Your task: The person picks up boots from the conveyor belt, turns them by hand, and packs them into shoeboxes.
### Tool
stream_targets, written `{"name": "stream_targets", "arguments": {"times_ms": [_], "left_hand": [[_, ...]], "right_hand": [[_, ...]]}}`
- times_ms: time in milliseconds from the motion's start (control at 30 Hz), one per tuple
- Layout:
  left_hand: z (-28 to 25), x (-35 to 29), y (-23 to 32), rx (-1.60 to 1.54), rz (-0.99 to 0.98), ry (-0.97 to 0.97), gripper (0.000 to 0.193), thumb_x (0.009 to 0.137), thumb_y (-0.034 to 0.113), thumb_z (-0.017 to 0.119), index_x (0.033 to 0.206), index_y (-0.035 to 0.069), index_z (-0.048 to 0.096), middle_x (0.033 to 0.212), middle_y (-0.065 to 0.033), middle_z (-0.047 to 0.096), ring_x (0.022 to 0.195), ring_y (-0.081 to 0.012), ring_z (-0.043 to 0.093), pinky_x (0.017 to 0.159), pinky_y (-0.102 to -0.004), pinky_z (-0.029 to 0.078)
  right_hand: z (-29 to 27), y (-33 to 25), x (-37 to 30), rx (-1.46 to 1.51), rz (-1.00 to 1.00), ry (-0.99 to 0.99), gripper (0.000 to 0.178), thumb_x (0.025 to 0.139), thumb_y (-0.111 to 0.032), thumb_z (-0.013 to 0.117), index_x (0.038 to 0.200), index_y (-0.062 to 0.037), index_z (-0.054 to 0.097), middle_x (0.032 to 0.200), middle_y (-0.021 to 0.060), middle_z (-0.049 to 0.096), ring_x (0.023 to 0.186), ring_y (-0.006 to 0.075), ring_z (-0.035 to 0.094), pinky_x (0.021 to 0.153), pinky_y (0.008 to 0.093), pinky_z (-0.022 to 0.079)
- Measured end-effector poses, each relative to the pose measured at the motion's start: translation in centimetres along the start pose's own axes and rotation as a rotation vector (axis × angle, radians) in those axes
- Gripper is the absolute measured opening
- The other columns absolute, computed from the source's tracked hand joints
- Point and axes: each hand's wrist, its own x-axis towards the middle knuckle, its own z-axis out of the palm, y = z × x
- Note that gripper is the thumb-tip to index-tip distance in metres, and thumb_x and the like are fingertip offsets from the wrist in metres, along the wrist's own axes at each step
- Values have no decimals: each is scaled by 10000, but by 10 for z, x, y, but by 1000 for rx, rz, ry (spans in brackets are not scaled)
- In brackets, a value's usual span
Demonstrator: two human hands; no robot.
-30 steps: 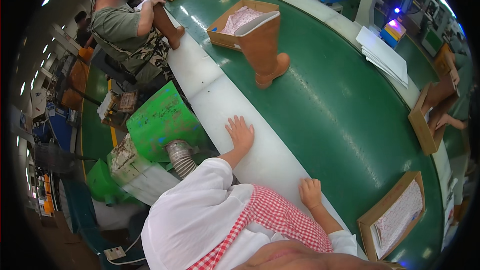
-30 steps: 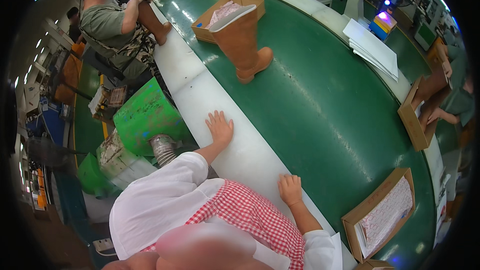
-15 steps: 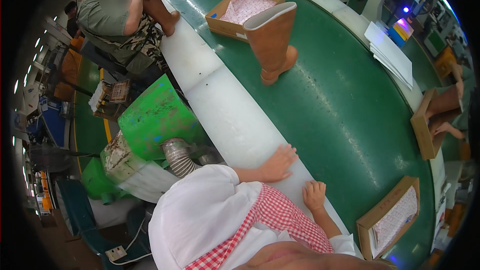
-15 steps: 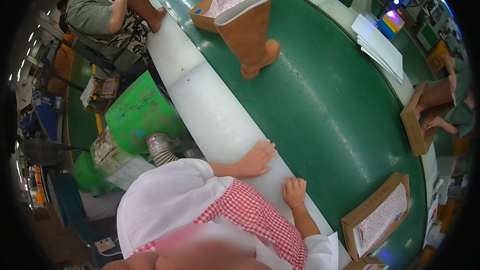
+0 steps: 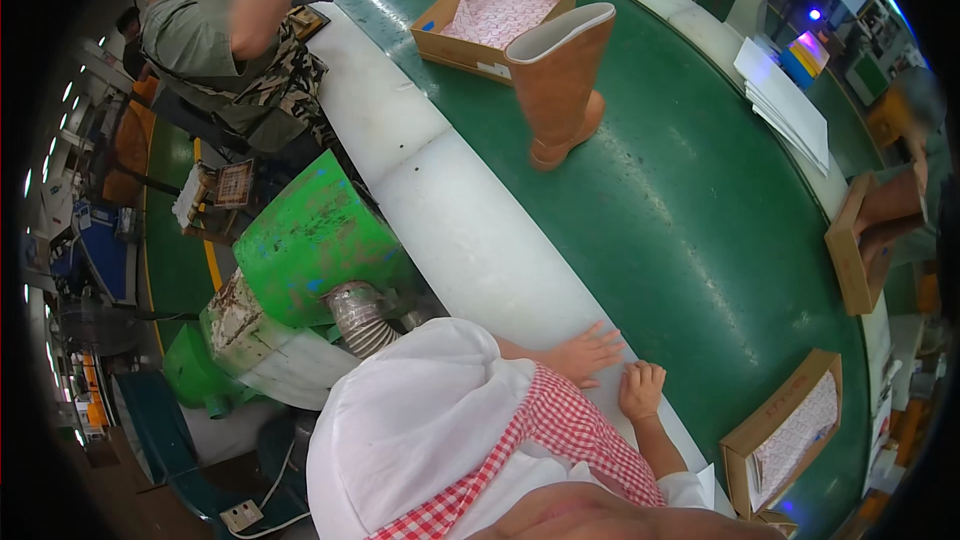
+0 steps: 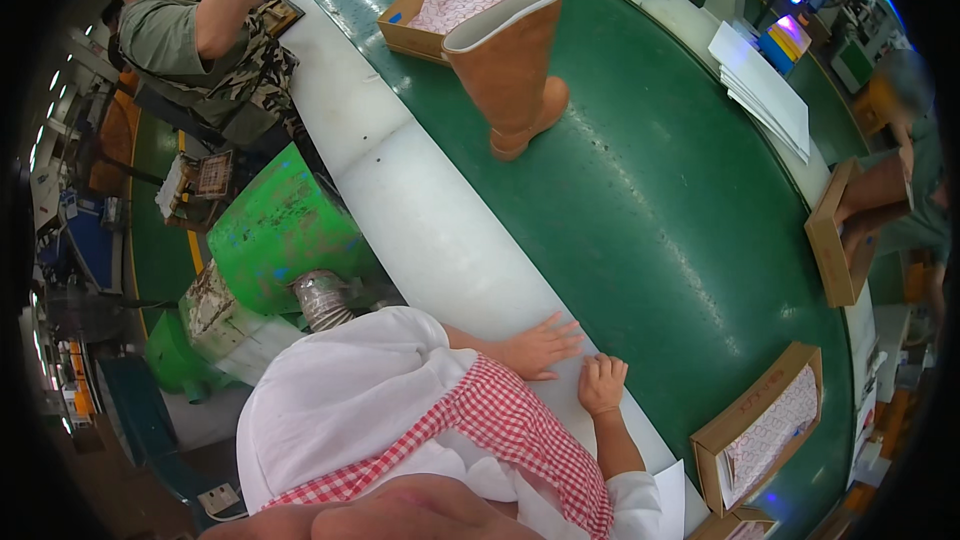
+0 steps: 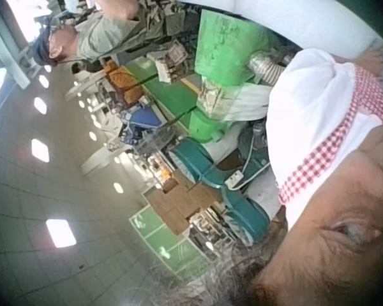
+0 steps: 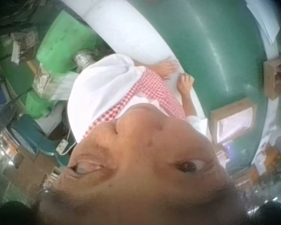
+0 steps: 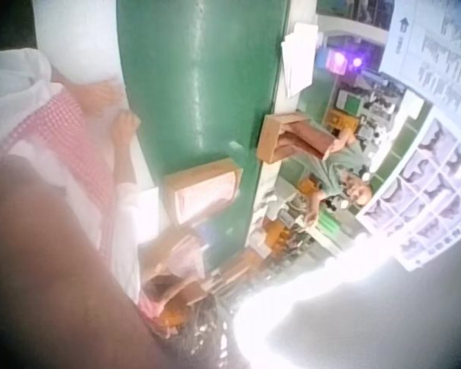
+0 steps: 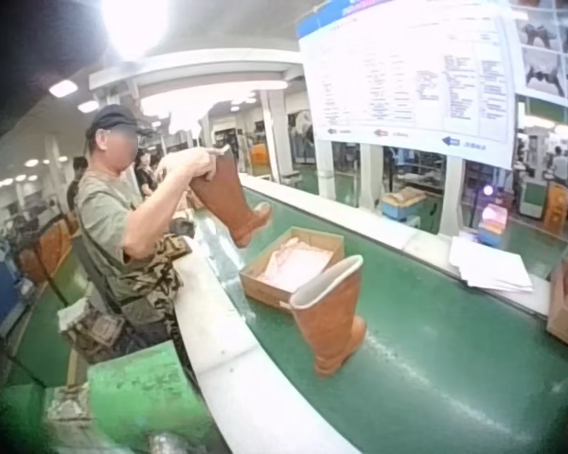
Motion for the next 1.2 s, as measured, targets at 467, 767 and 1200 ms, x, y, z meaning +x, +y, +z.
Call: {"name": "stream_targets", "arguments": {"times_ms": [467, 767, 1200], "left_hand": [[-88, 21, -110, -424, -680, 859, 543, 765, 143, 681, 1254, 67, 456, 1157, -133, 544, 1007, -261, 554, 835, -345, 460], [-182, 65, -231, -202, -889, 1094, 763, 668, 254, 784, 1286, 42, 391, 1280, -168, 452, 1169, -311, 457, 953, -372, 389], [-193, 55, -195, -1110, -513, 904, 565, 727, 171, 759, 1198, -6, 503, 1158, -105, 580, 1059, -197, 539, 930, -315, 403]], "right_hand": [[-4, -1, 1, -13, 64, -22, 273, 708, -100, 629, 963, -85, 533, 989, 102, 512, 899, 309, 470, 758, 444, 361], [0, 0, 0, -25, 67, -32, 300, 704, -123, 647, 974, -75, 528, 1013, 102, 507, 919, 301, 470, 764, 444, 363], [-5, -7, 2, -20, 81, -17, 306, 728, -152, 646, 999, -70, 531, 1019, 116, 516, 911, 294, 473, 760, 423, 371]]}}
